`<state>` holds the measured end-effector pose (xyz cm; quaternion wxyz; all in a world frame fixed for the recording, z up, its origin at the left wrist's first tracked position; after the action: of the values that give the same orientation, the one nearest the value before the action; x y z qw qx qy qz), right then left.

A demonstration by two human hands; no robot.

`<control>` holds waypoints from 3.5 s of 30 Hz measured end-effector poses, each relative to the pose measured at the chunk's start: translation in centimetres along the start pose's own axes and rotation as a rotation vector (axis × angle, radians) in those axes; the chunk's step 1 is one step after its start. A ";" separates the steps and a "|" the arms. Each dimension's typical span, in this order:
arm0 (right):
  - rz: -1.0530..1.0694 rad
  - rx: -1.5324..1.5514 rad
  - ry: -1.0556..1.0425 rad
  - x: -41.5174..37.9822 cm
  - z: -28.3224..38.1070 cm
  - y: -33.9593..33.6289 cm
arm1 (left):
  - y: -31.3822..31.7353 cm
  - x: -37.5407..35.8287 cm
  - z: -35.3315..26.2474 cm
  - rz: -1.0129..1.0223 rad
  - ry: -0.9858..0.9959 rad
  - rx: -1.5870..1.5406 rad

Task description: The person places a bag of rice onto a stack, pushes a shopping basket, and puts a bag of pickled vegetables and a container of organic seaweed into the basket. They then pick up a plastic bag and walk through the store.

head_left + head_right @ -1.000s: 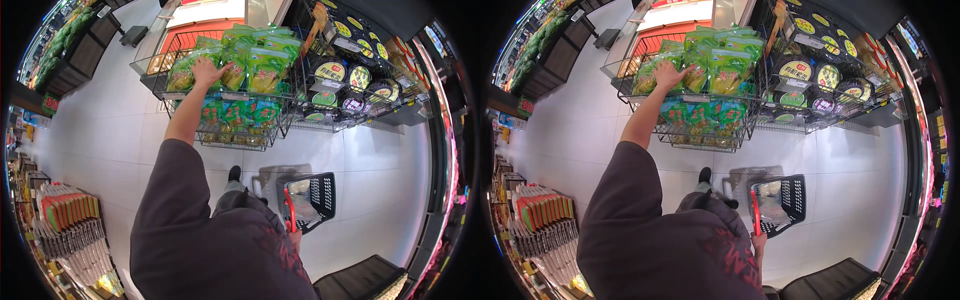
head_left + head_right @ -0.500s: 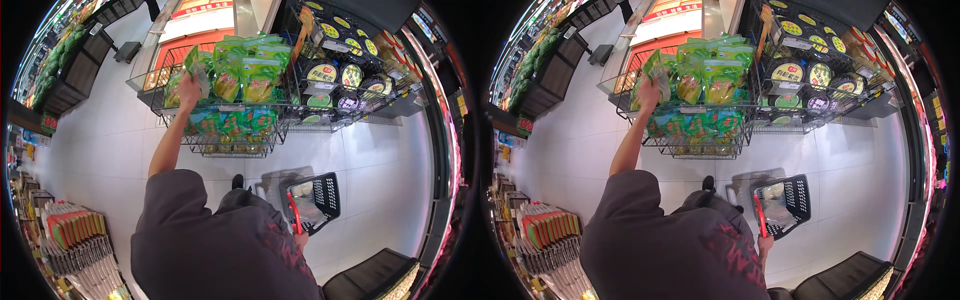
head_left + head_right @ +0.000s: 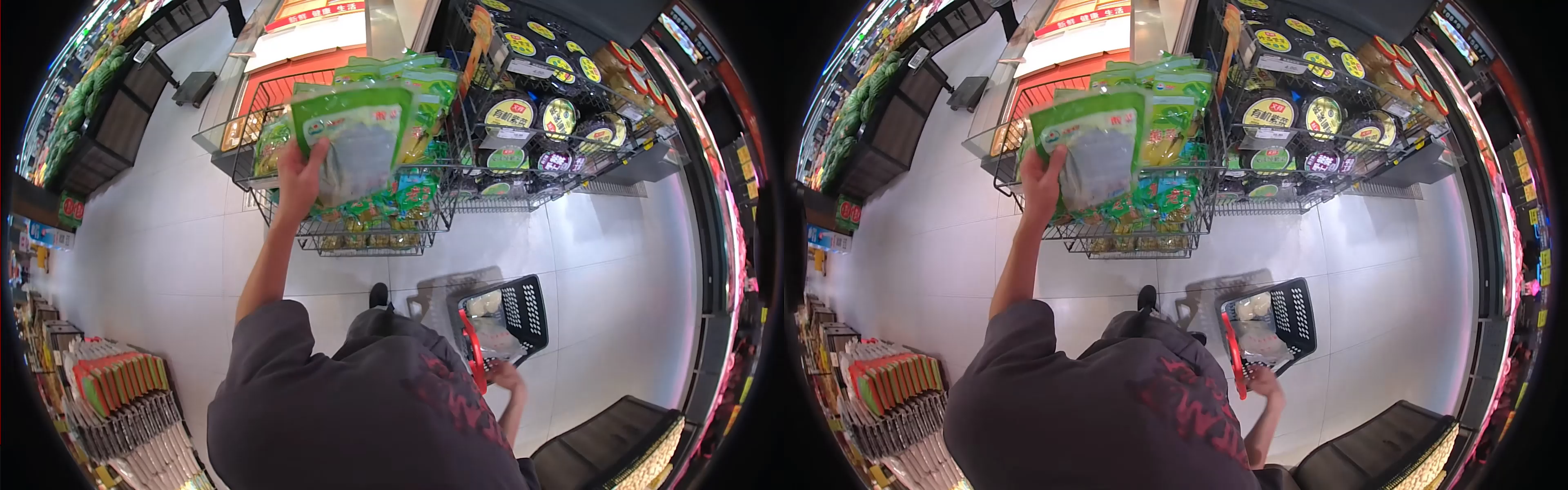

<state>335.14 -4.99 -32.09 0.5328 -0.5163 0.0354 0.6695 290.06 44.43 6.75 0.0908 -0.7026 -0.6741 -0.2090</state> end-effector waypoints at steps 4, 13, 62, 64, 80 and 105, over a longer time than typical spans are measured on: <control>-0.784 -0.176 -0.437 -17.2 26.4 -25.7 | 4.3 -2.9 -0.3 0.132 -0.073 -0.061; -1.838 -0.636 -1.545 -43.7 44.9 -31.7 | 12.4 -8.0 -0.4 0.249 -0.200 -0.308; -2.058 -0.460 -1.529 -50.3 41.4 -29.0 | 17.5 -13.0 0.8 0.389 -0.356 -0.299; -2.058 -0.425 -1.529 -50.3 41.1 -28.8 | 17.6 -12.9 0.9 0.391 -0.351 -0.290; -0.819 0.485 -0.538 -13.3 31.0 -19.3 | 19.4 -12.7 -0.6 0.390 -0.472 -0.504; -1.347 0.373 -0.485 -16.2 32.9 -16.5 | 25.4 -20.3 0.7 0.810 -0.470 -0.701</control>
<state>324.36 10.82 3.25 0.9000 -0.1646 -0.2947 0.2757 315.12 24.40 1.58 -0.2267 -0.9198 -0.2445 -0.2068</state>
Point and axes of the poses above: each hand's wrist, its own x-axis towards the middle knuckle, its own y-axis out of the palm, z = x × y, the point moved 6 cm from there along x, towards the middle knuckle, and after that the axes turned 9 degrees about -x, right-handed, at the moved point
